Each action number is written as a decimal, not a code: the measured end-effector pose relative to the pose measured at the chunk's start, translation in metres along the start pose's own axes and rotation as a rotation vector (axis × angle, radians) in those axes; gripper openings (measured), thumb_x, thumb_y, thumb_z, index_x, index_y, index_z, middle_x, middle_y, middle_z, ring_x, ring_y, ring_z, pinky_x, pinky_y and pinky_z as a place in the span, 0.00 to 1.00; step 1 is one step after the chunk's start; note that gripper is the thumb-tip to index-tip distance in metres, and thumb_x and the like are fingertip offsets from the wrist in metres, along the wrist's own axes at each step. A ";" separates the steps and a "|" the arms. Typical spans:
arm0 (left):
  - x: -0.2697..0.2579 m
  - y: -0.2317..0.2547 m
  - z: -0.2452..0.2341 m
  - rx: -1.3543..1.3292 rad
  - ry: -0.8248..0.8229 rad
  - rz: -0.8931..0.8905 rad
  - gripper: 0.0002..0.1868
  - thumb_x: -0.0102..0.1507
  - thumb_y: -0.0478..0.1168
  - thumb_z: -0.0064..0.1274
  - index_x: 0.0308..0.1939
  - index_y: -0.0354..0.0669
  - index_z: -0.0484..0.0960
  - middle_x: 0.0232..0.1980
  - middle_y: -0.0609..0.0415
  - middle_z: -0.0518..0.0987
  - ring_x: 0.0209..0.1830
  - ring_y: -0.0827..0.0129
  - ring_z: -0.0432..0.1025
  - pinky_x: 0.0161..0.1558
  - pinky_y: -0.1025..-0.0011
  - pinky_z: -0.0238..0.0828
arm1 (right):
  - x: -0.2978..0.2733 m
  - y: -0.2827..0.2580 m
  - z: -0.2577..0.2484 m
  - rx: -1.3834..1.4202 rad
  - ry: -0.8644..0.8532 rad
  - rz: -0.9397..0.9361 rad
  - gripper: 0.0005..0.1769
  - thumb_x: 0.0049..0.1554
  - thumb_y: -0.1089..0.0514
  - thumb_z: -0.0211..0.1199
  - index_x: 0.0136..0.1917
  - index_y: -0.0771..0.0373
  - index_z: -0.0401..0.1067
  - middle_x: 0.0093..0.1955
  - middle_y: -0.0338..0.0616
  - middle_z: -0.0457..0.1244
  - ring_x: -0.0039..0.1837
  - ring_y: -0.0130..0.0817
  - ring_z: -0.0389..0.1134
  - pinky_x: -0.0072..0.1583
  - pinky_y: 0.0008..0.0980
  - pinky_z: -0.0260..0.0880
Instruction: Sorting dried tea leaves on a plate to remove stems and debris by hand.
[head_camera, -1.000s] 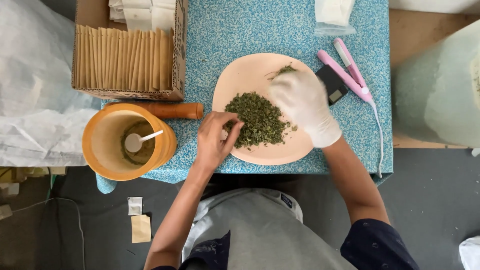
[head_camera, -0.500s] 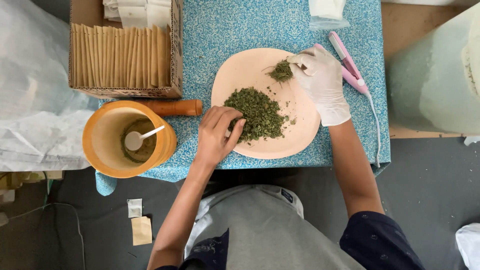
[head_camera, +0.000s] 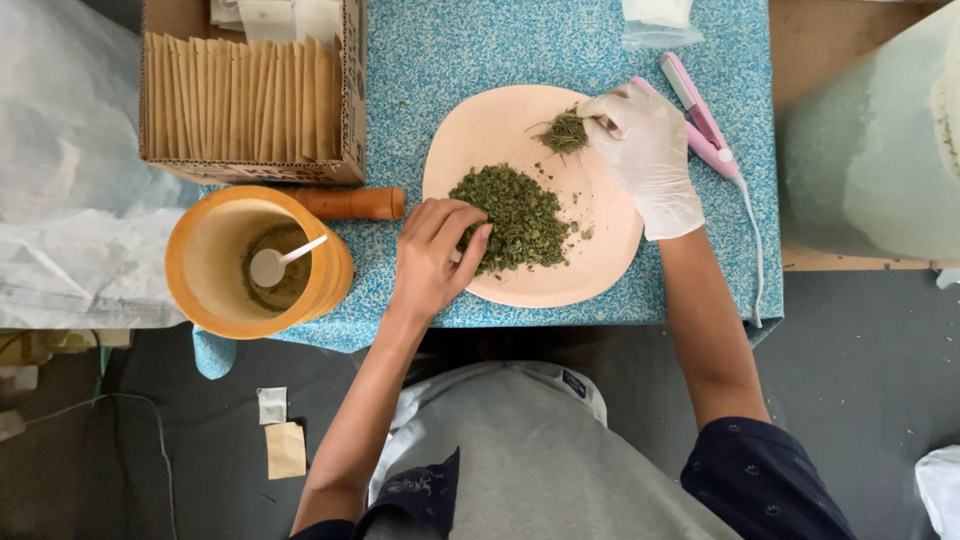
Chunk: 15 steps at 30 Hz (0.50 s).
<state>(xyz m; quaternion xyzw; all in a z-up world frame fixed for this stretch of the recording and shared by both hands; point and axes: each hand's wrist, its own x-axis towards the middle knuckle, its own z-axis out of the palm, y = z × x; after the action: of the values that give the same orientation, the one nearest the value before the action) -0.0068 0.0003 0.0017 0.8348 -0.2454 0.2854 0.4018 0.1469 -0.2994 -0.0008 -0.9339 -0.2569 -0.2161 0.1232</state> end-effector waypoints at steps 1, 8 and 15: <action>0.001 0.000 0.000 0.004 -0.001 -0.002 0.08 0.76 0.38 0.53 0.48 0.37 0.84 0.46 0.47 0.84 0.44 0.56 0.78 0.45 0.60 0.72 | 0.000 0.001 0.001 0.004 0.000 -0.001 0.06 0.64 0.59 0.76 0.52 0.47 0.89 0.44 0.29 0.72 0.49 0.28 0.69 0.42 0.31 0.71; 0.000 -0.002 0.004 0.002 -0.011 0.043 0.08 0.75 0.37 0.53 0.51 0.37 0.86 0.47 0.46 0.81 0.43 0.57 0.76 0.44 0.60 0.72 | -0.002 0.001 -0.002 0.006 -0.008 0.023 0.11 0.62 0.61 0.74 0.54 0.46 0.88 0.45 0.29 0.71 0.50 0.29 0.70 0.43 0.32 0.69; -0.006 -0.007 0.006 0.075 -0.061 0.055 0.12 0.75 0.35 0.59 0.62 0.42 0.86 0.50 0.48 0.78 0.45 0.58 0.74 0.45 0.60 0.72 | 0.000 -0.007 -0.008 -0.120 0.133 -0.026 0.08 0.71 0.56 0.71 0.52 0.42 0.86 0.49 0.32 0.71 0.49 0.28 0.72 0.42 0.27 0.71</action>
<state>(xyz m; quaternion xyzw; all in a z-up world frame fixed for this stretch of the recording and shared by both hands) -0.0046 0.0005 -0.0094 0.8506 -0.2696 0.2796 0.3544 0.1405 -0.2961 0.0070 -0.9197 -0.2470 -0.2943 0.0812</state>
